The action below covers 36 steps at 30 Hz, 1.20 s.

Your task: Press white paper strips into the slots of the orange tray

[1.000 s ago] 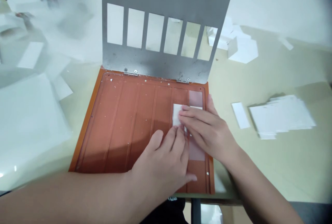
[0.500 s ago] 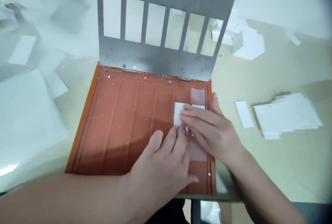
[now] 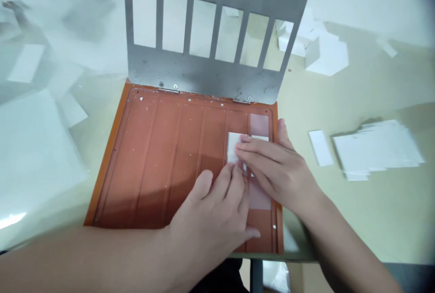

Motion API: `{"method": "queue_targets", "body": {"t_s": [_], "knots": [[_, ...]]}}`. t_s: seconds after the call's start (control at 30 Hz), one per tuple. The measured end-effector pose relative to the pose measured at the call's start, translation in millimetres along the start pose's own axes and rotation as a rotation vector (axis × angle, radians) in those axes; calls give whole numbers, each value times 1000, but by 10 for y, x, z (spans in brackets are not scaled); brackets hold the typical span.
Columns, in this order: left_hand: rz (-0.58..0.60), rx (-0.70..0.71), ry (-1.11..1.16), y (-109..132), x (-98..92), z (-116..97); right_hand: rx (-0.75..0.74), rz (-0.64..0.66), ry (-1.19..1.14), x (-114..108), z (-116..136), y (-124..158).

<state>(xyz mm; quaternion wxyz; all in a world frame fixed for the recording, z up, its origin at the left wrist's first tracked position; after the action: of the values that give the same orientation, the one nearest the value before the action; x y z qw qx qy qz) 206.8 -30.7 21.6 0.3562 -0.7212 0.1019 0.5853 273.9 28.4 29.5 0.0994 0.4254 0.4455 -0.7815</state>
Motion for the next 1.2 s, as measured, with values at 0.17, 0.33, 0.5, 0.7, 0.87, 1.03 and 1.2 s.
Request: {"method": "queue_targets", "body": {"t_s": [0.17, 0.33, 0.5, 0.7, 0.87, 1.03, 1.2], "knots": [[-8, -3, 0, -5, -5, 4, -10, 16, 10, 10, 3, 6], [-12, 2, 2, -6, -12, -1, -12, 26, 14, 14, 1, 6], [-4, 3, 0, 1, -1, -1, -14, 39, 16, 21, 8, 1], [-5, 0, 0, 8, -11, -8, -10, 60, 11, 30, 14, 5], [23, 1, 3, 9, 15, -9, -6, 60, 17, 32, 17, 11], [29, 5, 3, -5, 6, -8, 14, 84, -6, 31, 29, 11], [26, 24, -18, -16, 2, -15, 105, 123, -99, 0, -19, 55]]}}
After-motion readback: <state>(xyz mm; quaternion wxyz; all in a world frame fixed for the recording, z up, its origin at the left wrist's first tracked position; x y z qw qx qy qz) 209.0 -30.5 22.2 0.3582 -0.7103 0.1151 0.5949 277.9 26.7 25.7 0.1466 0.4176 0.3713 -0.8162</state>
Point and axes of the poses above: each hand's wrist, its own y-axis away from the middle knuckle, its own x-axis out of the palm, z = x × y, the point moved 9 cm from there along -y, towards the middle knuckle, and after that the axes turned 13 degrees about -z, right-handed, at the moved point
